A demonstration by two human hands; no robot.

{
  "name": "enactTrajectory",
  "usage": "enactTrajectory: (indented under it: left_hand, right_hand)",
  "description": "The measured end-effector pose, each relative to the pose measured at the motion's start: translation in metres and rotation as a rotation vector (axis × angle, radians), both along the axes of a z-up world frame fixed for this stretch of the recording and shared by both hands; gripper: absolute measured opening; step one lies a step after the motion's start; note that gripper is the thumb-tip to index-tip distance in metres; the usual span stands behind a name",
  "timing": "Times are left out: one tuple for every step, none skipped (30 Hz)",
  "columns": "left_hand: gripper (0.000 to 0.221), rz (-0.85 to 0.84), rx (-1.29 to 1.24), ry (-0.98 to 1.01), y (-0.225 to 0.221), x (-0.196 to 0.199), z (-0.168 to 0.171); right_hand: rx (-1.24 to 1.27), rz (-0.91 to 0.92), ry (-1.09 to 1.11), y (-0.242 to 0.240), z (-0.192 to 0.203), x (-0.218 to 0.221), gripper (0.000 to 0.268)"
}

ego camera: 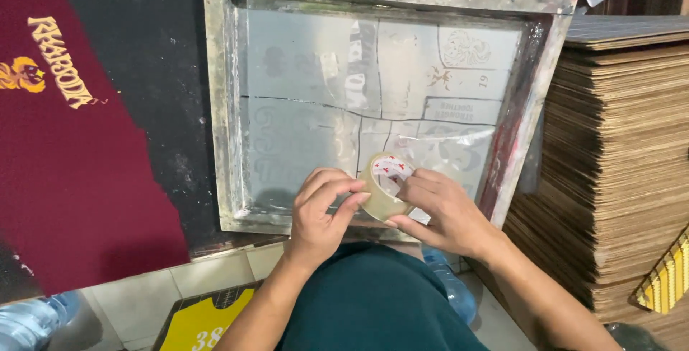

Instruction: Applying adhesive tape to the edges of a screen printing stencil on a wooden frame to prepare it for printing.

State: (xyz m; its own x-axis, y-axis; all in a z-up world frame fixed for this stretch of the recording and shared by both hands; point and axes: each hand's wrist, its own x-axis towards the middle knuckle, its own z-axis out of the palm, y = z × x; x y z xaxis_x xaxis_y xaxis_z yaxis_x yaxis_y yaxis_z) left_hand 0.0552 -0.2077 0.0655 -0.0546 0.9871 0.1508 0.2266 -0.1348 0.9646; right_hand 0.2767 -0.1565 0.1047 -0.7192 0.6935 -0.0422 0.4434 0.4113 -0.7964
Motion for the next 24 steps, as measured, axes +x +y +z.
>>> enactTrajectory:
  left_hand:
    - [0.013,0.001,0.002,0.001,0.003,0.0,0.002]
    - [0.009,0.003,0.01,-0.038,0.005,0.0,0.005]
    - [0.005,0.006,0.019,-0.077,0.007,0.0,0.007]
    - [0.005,0.005,0.019,-0.078,0.009,-0.001,0.011]
    - [0.003,0.021,0.028,-0.045,0.011,-0.002,0.015]
    - [0.004,0.036,0.037,-0.012,0.014,-0.003,0.018]
    - [0.004,0.034,0.037,-0.012,0.018,-0.002,0.024]
    - [0.004,0.049,0.046,0.01,0.022,0.0,0.029]
    - [0.005,0.063,0.054,0.031,0.025,0.001,0.034]
    - [0.005,0.06,0.052,0.032,0.028,0.0,0.038]
    - [0.006,0.053,0.016,0.062,0.032,-0.002,0.043]
    - [0.007,0.048,-0.013,0.092,0.038,-0.003,0.046]
    - [0.007,0.048,-0.009,0.093,0.043,-0.003,0.049]
    - [0.008,0.057,0.022,0.07,0.046,-0.005,0.052]
    - [0.01,0.066,0.053,0.048,0.05,-0.006,0.056]
    - [0.01,0.066,0.052,0.046,0.05,-0.004,0.063]
    - [0.009,0.009,0.107,0.055,0.051,-0.002,0.07]
    - [0.009,-0.044,0.162,0.067,0.051,-0.002,0.077]
    - [0.009,-0.041,0.162,0.069,0.047,0.0,0.079]
    - [0.01,-0.044,0.191,0.136,0.044,0.002,0.081]
    - [0.011,-0.049,0.221,0.203,0.041,0.004,0.083]
    - [0.011,-0.053,0.225,0.198,0.031,0.002,0.085]
    - [0.02,-0.105,0.211,0.319,0.023,0.0,0.087]
    - [0.034,-0.153,0.196,0.444,0.014,-0.003,0.09]
  right_hand:
    - [0.002,0.001,0.001,0.003,0.001,0.001,0.027]
    - [-0.017,0.006,0.009,0.004,0.003,0.003,0.026]
    - [-0.035,0.01,0.017,0.006,0.004,0.004,0.026]
    - [-0.035,0.01,0.017,0.012,0.014,0.001,0.026]
    - [0.039,0.046,0.001,0.019,0.024,-0.002,0.026]
    - [0.113,0.082,-0.015,0.025,0.034,-0.005,0.028]
    - [0.113,0.08,-0.014,0.025,0.019,0.007,0.028]
    - [0.2,0.025,-0.085,0.024,0.003,0.019,0.032]
    - [0.288,-0.03,-0.155,0.022,-0.012,0.03,0.036]
    - [0.285,-0.033,-0.155,0.03,-0.001,0.033,0.036]
    - [0.301,-0.113,-0.264,0.037,0.009,0.036,0.038]
    - [0.323,-0.193,-0.371,0.047,0.02,0.039,0.045]
    - [0.326,-0.195,-0.37,0.051,0.031,0.037,0.045]
    - [0.315,-0.126,-0.326,0.054,0.041,0.035,0.043]
    - [0.303,-0.058,-0.281,0.058,0.051,0.032,0.041]
    - [0.302,-0.058,-0.284,0.056,0.051,0.04,0.041]
    - [0.339,-0.016,-0.244,0.055,0.05,0.049,0.041]
    - [0.376,0.03,-0.199,0.054,0.048,0.056,0.041]
    - [0.376,0.033,-0.197,0.051,0.052,0.056,0.041]
    - [0.424,-0.022,-0.302,0.049,0.057,0.056,0.037]
    - [0.472,-0.078,-0.407,0.046,0.061,0.057,0.034]
    - [0.475,-0.082,-0.412,0.043,0.074,0.06,0.034]
    - [0.52,-0.026,-0.344,0.04,0.087,0.063,0.035]
    - [0.565,0.032,-0.27,0.038,0.099,0.065,0.037]
